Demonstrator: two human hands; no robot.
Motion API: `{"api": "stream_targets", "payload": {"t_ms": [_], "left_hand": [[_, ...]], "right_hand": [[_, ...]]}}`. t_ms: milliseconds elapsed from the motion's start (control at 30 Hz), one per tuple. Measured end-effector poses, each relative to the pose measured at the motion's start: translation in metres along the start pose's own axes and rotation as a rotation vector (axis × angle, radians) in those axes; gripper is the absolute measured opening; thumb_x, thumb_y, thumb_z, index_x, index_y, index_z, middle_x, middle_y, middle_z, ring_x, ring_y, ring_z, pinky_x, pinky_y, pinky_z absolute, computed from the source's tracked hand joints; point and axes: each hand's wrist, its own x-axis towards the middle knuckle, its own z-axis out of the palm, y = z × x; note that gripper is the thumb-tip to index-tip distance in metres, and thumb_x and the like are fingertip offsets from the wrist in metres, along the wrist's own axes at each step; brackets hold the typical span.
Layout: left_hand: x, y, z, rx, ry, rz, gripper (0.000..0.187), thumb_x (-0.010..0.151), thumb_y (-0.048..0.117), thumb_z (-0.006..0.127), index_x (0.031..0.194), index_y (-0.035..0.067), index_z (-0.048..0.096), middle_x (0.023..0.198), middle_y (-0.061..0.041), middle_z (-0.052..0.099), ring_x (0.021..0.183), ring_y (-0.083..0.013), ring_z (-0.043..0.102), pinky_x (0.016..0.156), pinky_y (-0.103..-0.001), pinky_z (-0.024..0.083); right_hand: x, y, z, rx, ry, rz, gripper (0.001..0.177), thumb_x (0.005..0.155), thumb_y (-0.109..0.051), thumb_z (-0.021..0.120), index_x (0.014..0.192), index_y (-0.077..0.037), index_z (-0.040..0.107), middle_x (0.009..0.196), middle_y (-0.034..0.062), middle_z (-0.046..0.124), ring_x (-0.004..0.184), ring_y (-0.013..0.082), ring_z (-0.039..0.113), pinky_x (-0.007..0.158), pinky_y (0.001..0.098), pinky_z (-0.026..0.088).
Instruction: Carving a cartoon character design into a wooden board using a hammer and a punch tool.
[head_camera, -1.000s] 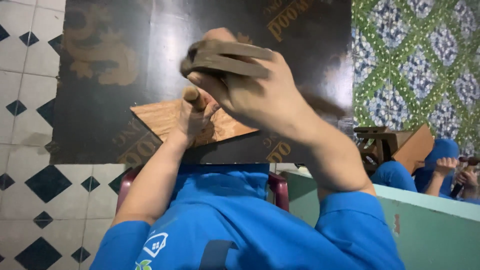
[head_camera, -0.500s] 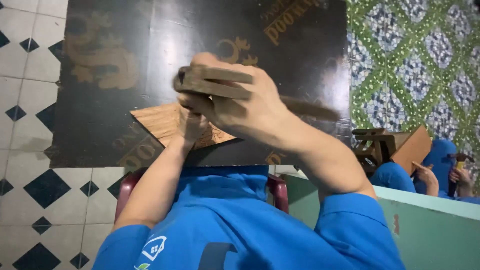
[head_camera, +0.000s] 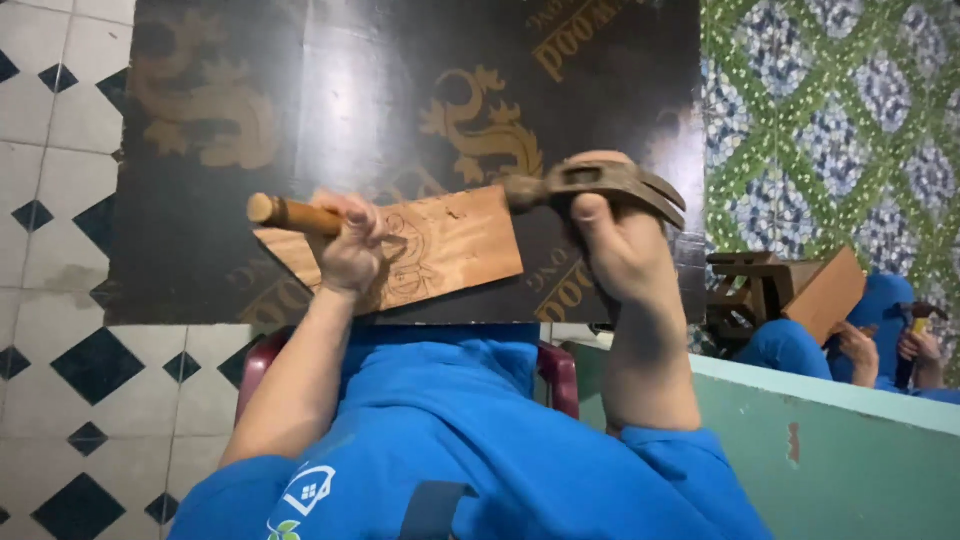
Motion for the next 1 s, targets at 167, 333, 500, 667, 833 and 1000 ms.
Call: {"api": "stream_targets", "payload": {"t_ms": [167, 333, 500, 667, 833, 1000], "left_hand": [[-0.003, -0.002, 0.011, 0.061, -0.083, 0.028, 0.026, 0.102, 0.017, 0.069, 0.088, 0.013, 0.046, 0.059, -0.002, 0.043, 0.043, -0.0128, 0.041, 0.043, -0.025, 0.035], [-0.014, -0.001, 0.029, 0.052, -0.127, 0.014, 0.030, 0.098, 0.016, 0.073, 0.084, 0.007, 0.047, 0.061, -0.005, 0.042, 0.045, -0.0137, 0.041, 0.046, -0.025, 0.036], [-0.015, 0.004, 0.037, 0.133, -0.166, 0.058, 0.029, 0.101, 0.016, 0.069, 0.085, 0.007, 0.046, 0.062, -0.005, 0.043, 0.048, -0.0128, 0.042, 0.049, -0.024, 0.037], [-0.011, 0.007, 0.041, 0.190, -0.194, 0.057, 0.030, 0.101, 0.017, 0.070, 0.084, 0.006, 0.047, 0.062, -0.006, 0.044, 0.048, -0.0132, 0.043, 0.049, -0.025, 0.037], [-0.014, 0.011, 0.045, 0.366, -0.208, 0.076, 0.030, 0.102, 0.021, 0.069, 0.084, 0.006, 0.051, 0.064, -0.008, 0.051, 0.053, -0.0133, 0.048, 0.053, -0.025, 0.039], [-0.014, 0.012, 0.045, 0.460, -0.228, 0.088, 0.036, 0.100, 0.026, 0.072, 0.079, 0.007, 0.051, 0.062, -0.008, 0.057, 0.053, -0.0151, 0.052, 0.053, -0.025, 0.041]], "right_hand": [[-0.040, 0.020, 0.009, 0.048, 0.155, 0.132, 0.047, 0.109, -0.038, 0.046, 0.127, 0.003, 0.061, 0.085, 0.0177, 0.067, 0.088, 0.0325, 0.070, 0.089, 0.0435, 0.054], [-0.049, 0.023, 0.005, 0.050, 0.180, 0.164, 0.044, 0.112, -0.032, 0.047, 0.112, 0.006, 0.068, 0.085, 0.0231, 0.064, 0.087, 0.0307, 0.063, 0.086, 0.0525, 0.054], [-0.035, -0.023, 0.010, -0.013, 0.157, 0.473, 0.063, 0.109, -0.048, 0.046, 0.098, 0.008, 0.073, 0.084, 0.0317, 0.070, 0.090, 0.0401, 0.071, 0.088, 0.0614, 0.051], [-0.036, -0.021, 0.014, -0.051, 0.138, 0.560, 0.067, 0.108, -0.050, 0.049, 0.095, 0.011, 0.075, 0.089, 0.0360, 0.071, 0.102, 0.0438, 0.070, 0.087, 0.0649, 0.048], [-0.039, 0.002, 0.014, 0.039, 0.115, 0.190, 0.042, 0.109, -0.033, 0.049, 0.120, 0.002, 0.068, 0.082, 0.0228, 0.069, 0.084, 0.0356, 0.071, 0.083, 0.0493, 0.056], [-0.043, 0.012, 0.014, 0.066, 0.089, 0.110, 0.040, 0.109, -0.033, 0.045, 0.119, 0.000, 0.066, 0.086, 0.0190, 0.070, 0.086, 0.0316, 0.071, 0.087, 0.0451, 0.054]]}}
